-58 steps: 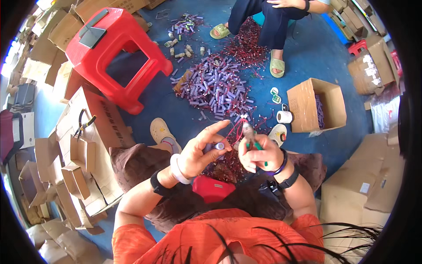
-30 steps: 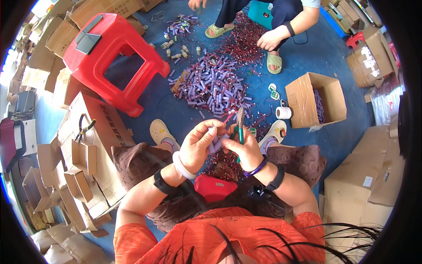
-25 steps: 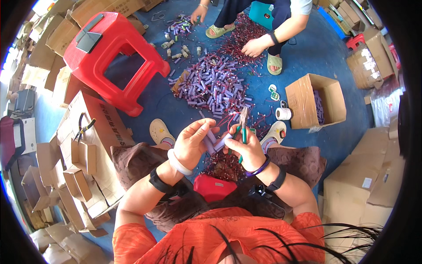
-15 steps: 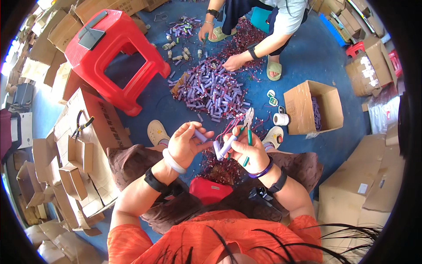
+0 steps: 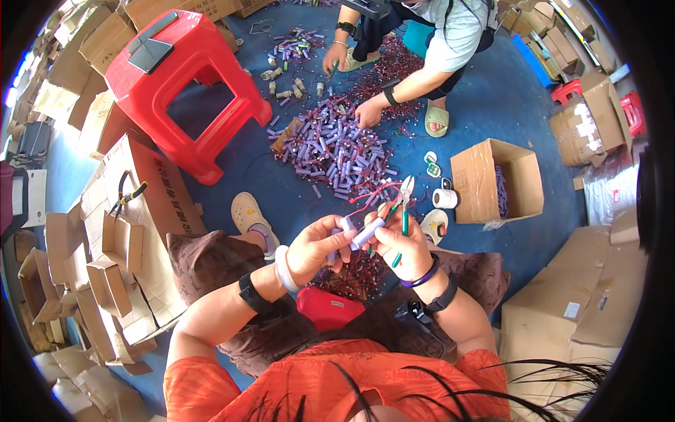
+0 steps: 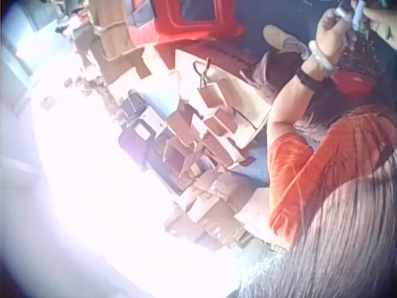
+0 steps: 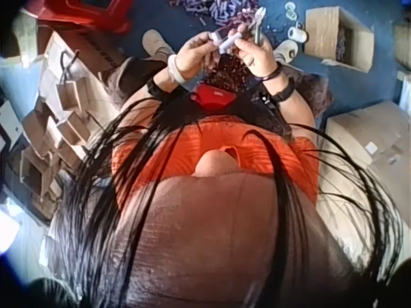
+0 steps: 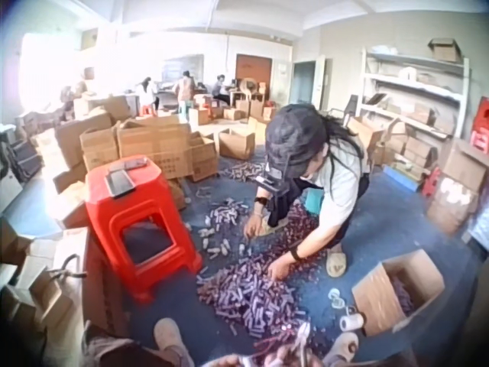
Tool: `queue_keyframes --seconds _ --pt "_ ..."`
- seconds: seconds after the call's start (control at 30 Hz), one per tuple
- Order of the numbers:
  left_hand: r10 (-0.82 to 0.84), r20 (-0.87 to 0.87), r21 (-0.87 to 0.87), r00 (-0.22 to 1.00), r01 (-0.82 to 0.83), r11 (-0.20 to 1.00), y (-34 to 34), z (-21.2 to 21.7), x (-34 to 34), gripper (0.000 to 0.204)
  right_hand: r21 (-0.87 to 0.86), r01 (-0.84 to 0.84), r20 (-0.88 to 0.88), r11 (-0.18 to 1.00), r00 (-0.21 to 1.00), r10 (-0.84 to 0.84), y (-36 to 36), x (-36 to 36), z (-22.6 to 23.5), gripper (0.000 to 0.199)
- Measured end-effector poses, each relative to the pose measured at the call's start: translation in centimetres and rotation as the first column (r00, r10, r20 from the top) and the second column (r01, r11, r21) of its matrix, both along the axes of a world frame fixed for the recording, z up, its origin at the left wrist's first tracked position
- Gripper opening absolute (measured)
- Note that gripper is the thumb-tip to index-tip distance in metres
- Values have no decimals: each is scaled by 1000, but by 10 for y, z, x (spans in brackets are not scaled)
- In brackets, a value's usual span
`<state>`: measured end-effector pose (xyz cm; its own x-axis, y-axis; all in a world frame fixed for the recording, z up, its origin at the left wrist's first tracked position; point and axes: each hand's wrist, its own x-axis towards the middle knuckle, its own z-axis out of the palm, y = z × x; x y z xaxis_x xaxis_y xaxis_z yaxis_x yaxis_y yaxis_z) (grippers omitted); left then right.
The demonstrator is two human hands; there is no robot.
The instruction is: Assemble battery cells by cutting wires and connecting components.
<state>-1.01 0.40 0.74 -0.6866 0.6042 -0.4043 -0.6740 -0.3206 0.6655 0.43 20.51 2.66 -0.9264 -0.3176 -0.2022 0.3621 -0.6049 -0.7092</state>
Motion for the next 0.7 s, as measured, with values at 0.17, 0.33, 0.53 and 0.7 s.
queue_keyframes --seconds 0.17,0.33,0.53,0.7 --pt "103 -125 41 987 -99 994 -2 0 0 25 -155 90 97 984 992 -75 -3 2 -15 26" --pt "120 -172 42 978 -115 992 1 2 2 32 -203 48 137 978 990 -20 -11 8 -19 26" --pt "70 -230 -49 971 -84 995 -1 2 2 30 -146 -42 168 988 984 67 -15 13 -20 23" --pt "139 -245 -91 960 -165 982 -2 4 0 27 252 -96 213 963 976 41 -4 8 -25 25"
